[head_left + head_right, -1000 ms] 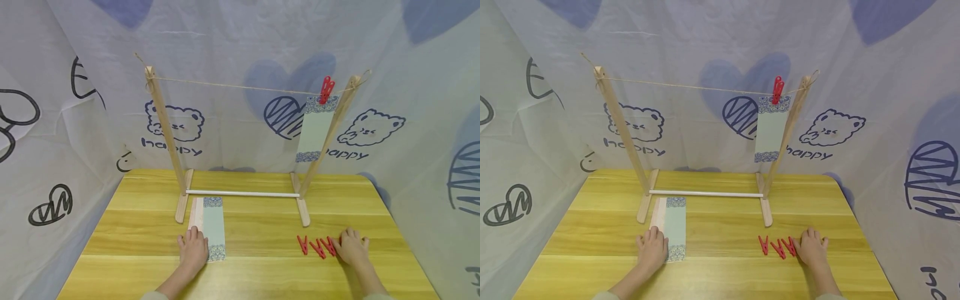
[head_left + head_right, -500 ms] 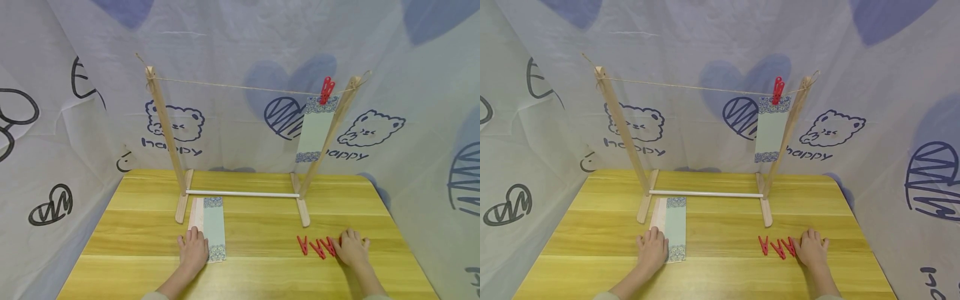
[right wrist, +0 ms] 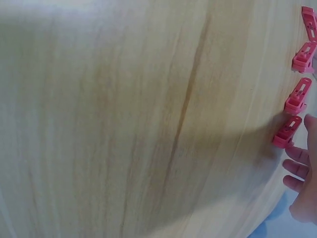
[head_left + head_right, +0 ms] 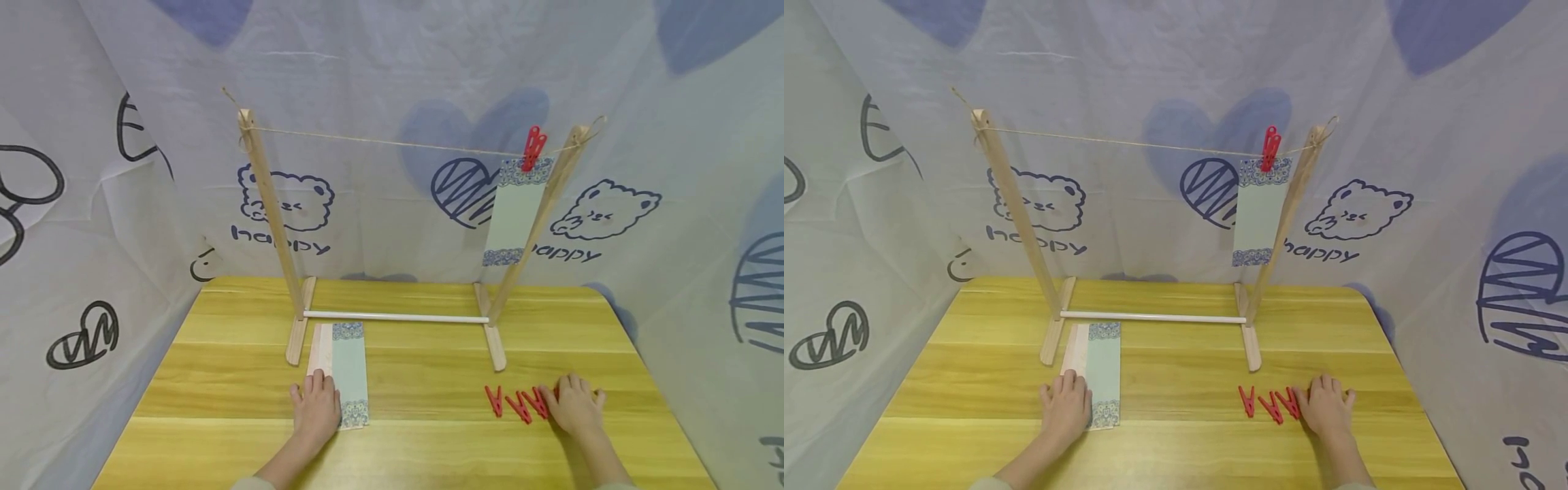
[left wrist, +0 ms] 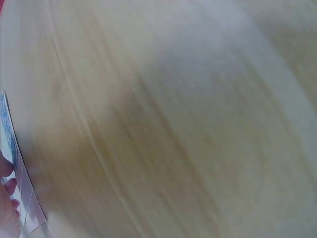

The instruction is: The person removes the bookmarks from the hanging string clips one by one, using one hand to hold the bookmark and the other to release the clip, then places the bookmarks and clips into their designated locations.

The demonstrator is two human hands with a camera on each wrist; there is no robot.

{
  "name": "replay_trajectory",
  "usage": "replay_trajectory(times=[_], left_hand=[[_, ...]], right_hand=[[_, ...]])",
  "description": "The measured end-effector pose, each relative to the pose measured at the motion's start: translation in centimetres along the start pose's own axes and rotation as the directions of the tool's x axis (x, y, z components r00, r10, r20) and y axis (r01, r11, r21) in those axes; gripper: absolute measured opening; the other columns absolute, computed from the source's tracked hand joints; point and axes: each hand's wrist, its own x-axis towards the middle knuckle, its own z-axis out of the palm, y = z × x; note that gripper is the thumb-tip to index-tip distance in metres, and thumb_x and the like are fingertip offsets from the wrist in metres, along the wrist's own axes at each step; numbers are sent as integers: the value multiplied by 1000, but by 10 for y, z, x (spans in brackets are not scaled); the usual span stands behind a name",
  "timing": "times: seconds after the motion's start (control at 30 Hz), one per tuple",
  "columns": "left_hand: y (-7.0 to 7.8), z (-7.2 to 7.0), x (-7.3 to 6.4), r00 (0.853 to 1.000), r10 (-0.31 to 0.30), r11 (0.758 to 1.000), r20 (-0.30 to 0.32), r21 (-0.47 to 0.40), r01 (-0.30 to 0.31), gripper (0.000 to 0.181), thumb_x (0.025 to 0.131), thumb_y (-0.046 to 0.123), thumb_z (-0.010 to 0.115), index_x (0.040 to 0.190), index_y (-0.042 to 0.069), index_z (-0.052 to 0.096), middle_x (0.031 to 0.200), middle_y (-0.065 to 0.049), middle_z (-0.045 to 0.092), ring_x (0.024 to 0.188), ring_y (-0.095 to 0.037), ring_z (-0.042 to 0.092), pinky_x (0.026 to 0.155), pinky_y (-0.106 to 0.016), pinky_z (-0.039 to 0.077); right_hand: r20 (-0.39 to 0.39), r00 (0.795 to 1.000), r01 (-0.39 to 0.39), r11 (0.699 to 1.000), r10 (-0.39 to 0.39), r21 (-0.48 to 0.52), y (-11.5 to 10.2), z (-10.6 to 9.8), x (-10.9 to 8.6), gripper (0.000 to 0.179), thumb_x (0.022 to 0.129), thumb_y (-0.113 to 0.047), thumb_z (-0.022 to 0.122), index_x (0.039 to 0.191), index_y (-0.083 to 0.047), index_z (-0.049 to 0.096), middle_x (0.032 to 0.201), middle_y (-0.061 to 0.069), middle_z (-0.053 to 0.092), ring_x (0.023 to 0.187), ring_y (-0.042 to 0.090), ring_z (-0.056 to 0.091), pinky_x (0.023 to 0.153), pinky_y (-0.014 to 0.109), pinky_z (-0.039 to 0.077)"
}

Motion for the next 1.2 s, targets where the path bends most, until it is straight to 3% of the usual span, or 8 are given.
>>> replay_trajectory(times=[0.27,0.5,0.93,1.2], left_hand=[[3,-2,3,1000,15,1000,-20,-14,-15,16,85,17,55,92,3,55,97,-9,42,90,-27,37,83,-51,24],[8,-6,11,999,28,999,-34,-43,-29,15,86,18,56,92,5,53,97,-8,42,90,-27,36,84,-51,23],[23,-17,37,996,35,993,-77,-113,-44,20,87,20,56,102,7,54,108,-11,44,97,-28,38,87,-54,21],[37,-32,63,992,63,980,-112,-180,-83,25,89,21,57,110,7,53,112,-11,45,101,-28,38,88,-54,19]], right_hand=[[-63,998,-5,1000,7,29,1,-4,3,51,95,-44,40,111,4,48,117,28,45,110,46,37,87,65,13],[-200,979,42,998,-33,40,-4,-17,9,39,95,-35,46,110,1,48,112,25,48,104,43,41,85,64,17],[-342,936,108,993,-83,56,-16,-53,21,37,95,-32,48,111,1,47,113,23,46,104,43,40,84,62,19],[-399,912,116,993,-95,30,-24,-80,33,38,94,-32,49,113,1,46,114,23,45,105,42,39,85,62,19]])
